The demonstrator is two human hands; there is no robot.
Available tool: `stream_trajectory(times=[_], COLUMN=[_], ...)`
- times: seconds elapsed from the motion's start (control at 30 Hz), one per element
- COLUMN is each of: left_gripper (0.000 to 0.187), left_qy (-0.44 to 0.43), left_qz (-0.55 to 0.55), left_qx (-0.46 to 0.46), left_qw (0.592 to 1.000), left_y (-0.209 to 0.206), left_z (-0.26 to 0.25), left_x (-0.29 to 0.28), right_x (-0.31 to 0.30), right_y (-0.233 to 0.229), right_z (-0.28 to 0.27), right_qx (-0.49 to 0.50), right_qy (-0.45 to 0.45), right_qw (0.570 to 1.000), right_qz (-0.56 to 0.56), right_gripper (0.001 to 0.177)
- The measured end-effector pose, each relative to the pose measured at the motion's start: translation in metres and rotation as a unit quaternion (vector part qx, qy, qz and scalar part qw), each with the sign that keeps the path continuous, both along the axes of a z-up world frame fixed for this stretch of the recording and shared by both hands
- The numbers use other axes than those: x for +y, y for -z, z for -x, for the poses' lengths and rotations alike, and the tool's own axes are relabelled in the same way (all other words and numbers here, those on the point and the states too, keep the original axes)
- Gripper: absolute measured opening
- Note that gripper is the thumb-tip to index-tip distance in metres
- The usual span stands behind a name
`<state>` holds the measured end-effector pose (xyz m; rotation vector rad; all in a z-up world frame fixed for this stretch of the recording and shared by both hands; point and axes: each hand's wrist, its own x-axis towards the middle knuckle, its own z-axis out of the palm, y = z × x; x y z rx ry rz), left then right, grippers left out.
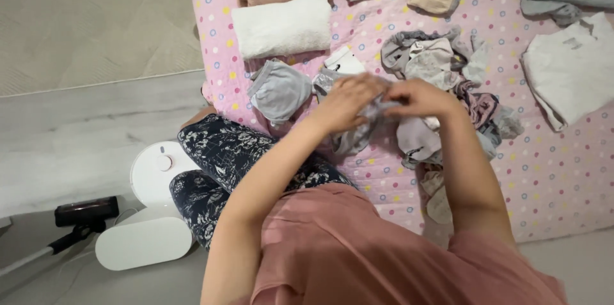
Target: Folding items of laundry on a bed and placing folded towels into a basket in a bathroom.
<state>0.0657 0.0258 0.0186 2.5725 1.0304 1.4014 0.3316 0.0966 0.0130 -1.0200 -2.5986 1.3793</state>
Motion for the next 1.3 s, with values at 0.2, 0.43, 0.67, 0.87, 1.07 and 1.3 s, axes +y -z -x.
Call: stream_trajectory(times=[0.2,0.43,0.67,0.87,1.07,1.3], left_gripper=[0.036,0.004,0.01,0.003,0.011,0.019], left_qy=[-0.015,-0.201,-0.144,-0.194,-0.281,-0.321], left_qz=[0.357,-0.028,-0.089,0.003,0.103,0.177], left_qx=[0.366,0.296,0.271,0.199,0.279,0.295], left_qw=[0.859,0.933,0.948,0.961,0.913,0.882], left_y=[0.008,-0.109,-0.108,-0.058,0.089,0.123], left_z=[0.053,0.091,0.105,0.086,0.056,0.052], left_x=[0.039,-0.025,-0.049,-0.042,0.015,0.035], right_x=[-0.029,-0.082,-0.08,-0.045,0.032,-0.026], right_y=[-0.111,-0.186,-0.16,-0.127,0.029,0.079], right_z=[-0.021,0.023,-0.036,-0.035,-0.016,0.028], right_qx=[-0.006,-0.173,-0.074,-0.022,-0.027,0.089], right_qy=[-0.045,0.091,0.064,0.039,0.032,-0.033], right_qw=[0.984,0.821,0.837,0.853,0.902,0.917], right_qz=[-0.173,-0.537,-0.538,-0.52,-0.43,-0.387], right_gripper=[0.019,0.022,0.015,0.018,0.03,0.031])
